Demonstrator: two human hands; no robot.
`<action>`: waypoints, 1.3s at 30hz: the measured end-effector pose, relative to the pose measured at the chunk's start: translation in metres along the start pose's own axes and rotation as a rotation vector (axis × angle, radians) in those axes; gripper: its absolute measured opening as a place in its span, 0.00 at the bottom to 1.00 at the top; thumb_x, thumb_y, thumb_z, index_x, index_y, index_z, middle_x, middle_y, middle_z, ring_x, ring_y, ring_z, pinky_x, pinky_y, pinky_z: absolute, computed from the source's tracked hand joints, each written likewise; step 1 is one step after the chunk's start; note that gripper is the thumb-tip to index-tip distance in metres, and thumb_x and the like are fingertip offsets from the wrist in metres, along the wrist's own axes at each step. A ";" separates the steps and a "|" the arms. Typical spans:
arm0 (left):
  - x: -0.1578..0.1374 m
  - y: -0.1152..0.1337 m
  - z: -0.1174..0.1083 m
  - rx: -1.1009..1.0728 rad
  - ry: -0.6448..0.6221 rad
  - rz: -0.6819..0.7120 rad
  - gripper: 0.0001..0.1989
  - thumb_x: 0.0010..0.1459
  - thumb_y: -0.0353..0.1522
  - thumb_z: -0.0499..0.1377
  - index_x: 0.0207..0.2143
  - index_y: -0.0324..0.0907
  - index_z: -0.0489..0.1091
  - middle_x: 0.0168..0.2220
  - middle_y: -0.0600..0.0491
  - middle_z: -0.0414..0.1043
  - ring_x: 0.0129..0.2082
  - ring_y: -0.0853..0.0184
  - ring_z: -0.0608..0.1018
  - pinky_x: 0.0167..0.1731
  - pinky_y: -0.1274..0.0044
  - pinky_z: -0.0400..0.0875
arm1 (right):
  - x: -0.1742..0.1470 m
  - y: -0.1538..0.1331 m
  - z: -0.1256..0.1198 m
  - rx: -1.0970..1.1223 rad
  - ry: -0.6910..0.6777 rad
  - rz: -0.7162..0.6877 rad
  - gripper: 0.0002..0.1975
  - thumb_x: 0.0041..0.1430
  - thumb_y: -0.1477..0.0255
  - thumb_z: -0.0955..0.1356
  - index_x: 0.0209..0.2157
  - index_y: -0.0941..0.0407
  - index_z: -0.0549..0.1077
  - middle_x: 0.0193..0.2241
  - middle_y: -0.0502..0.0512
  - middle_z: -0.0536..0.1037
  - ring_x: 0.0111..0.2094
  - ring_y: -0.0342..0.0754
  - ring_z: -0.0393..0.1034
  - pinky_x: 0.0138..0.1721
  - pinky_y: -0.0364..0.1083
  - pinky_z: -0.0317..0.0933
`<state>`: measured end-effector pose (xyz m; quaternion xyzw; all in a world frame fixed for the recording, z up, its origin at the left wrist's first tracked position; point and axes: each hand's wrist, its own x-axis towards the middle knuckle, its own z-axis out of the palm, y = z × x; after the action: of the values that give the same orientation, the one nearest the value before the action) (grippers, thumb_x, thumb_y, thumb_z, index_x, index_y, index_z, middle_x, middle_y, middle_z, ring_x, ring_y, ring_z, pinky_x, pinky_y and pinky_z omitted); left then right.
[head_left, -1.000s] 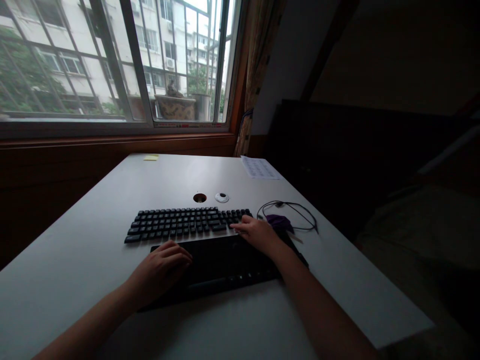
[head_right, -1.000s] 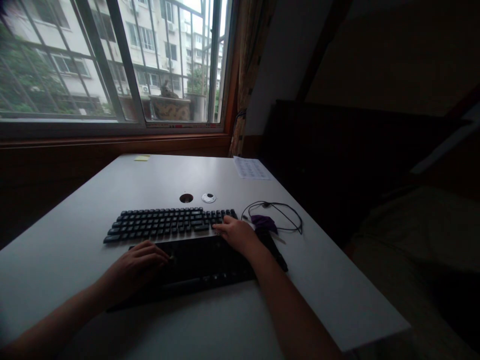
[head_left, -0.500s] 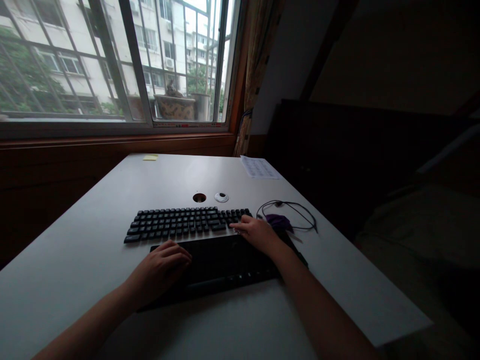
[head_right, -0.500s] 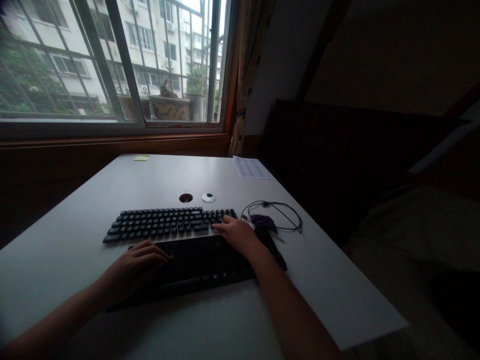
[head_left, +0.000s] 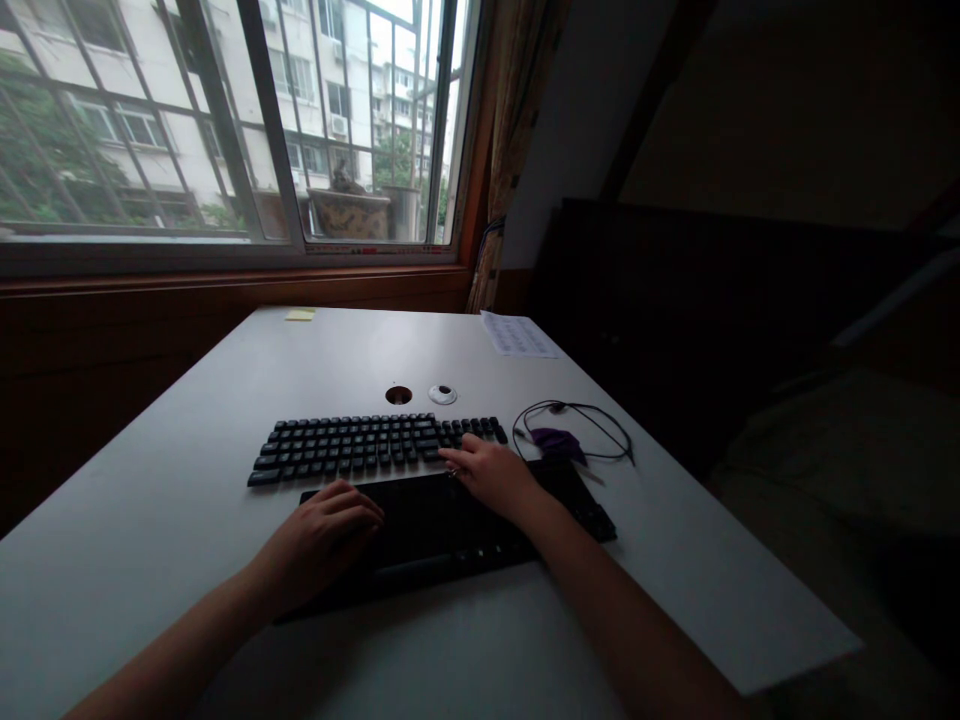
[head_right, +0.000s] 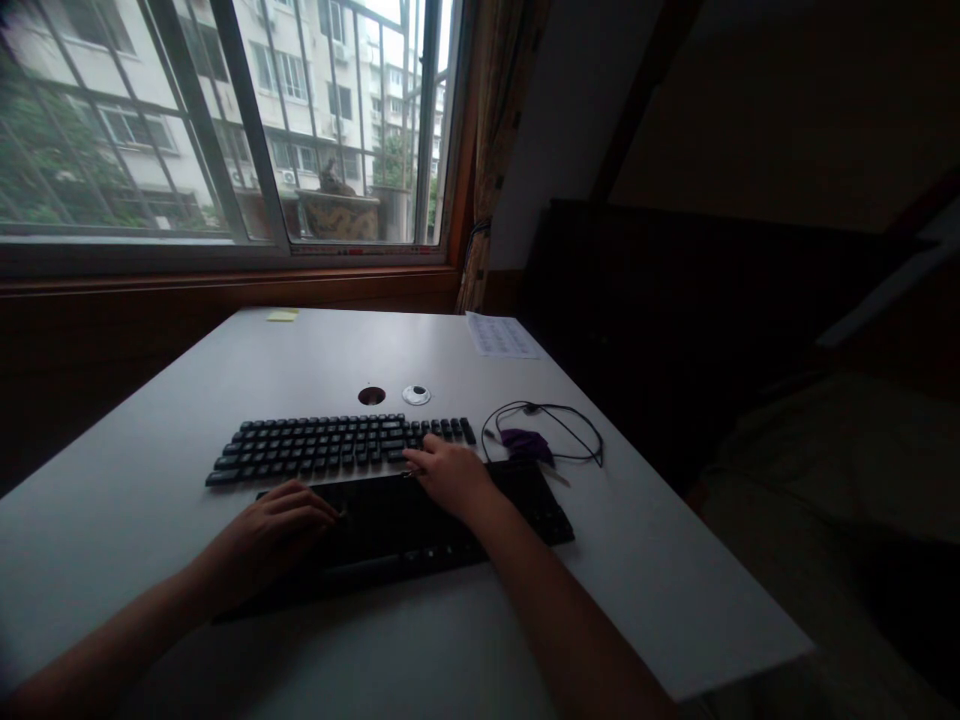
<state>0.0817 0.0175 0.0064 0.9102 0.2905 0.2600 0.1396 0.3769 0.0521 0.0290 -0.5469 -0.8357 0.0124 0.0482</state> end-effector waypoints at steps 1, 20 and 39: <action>0.000 0.000 0.000 -0.001 0.001 0.003 0.09 0.68 0.31 0.53 0.41 0.44 0.74 0.41 0.50 0.77 0.41 0.64 0.74 0.42 0.70 0.71 | 0.000 -0.002 0.000 -0.006 -0.006 0.007 0.18 0.69 0.63 0.61 0.57 0.43 0.70 0.44 0.53 0.74 0.39 0.48 0.73 0.36 0.43 0.61; 0.000 -0.001 0.001 0.001 -0.006 0.005 0.08 0.66 0.30 0.54 0.41 0.44 0.74 0.41 0.51 0.77 0.41 0.64 0.74 0.42 0.71 0.71 | 0.002 -0.001 0.004 -0.006 0.033 -0.008 0.18 0.68 0.63 0.62 0.58 0.44 0.69 0.44 0.53 0.74 0.38 0.47 0.73 0.35 0.43 0.62; -0.004 -0.004 0.001 -0.008 -0.006 -0.001 0.08 0.67 0.29 0.55 0.42 0.45 0.74 0.41 0.51 0.77 0.42 0.64 0.74 0.44 0.70 0.71 | -0.005 0.026 0.001 0.046 0.063 0.022 0.16 0.64 0.71 0.65 0.52 0.47 0.75 0.44 0.52 0.74 0.39 0.45 0.72 0.38 0.42 0.62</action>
<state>0.0778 0.0186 0.0022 0.9102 0.2896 0.2585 0.1441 0.4030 0.0581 0.0258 -0.5549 -0.8273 0.0148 0.0867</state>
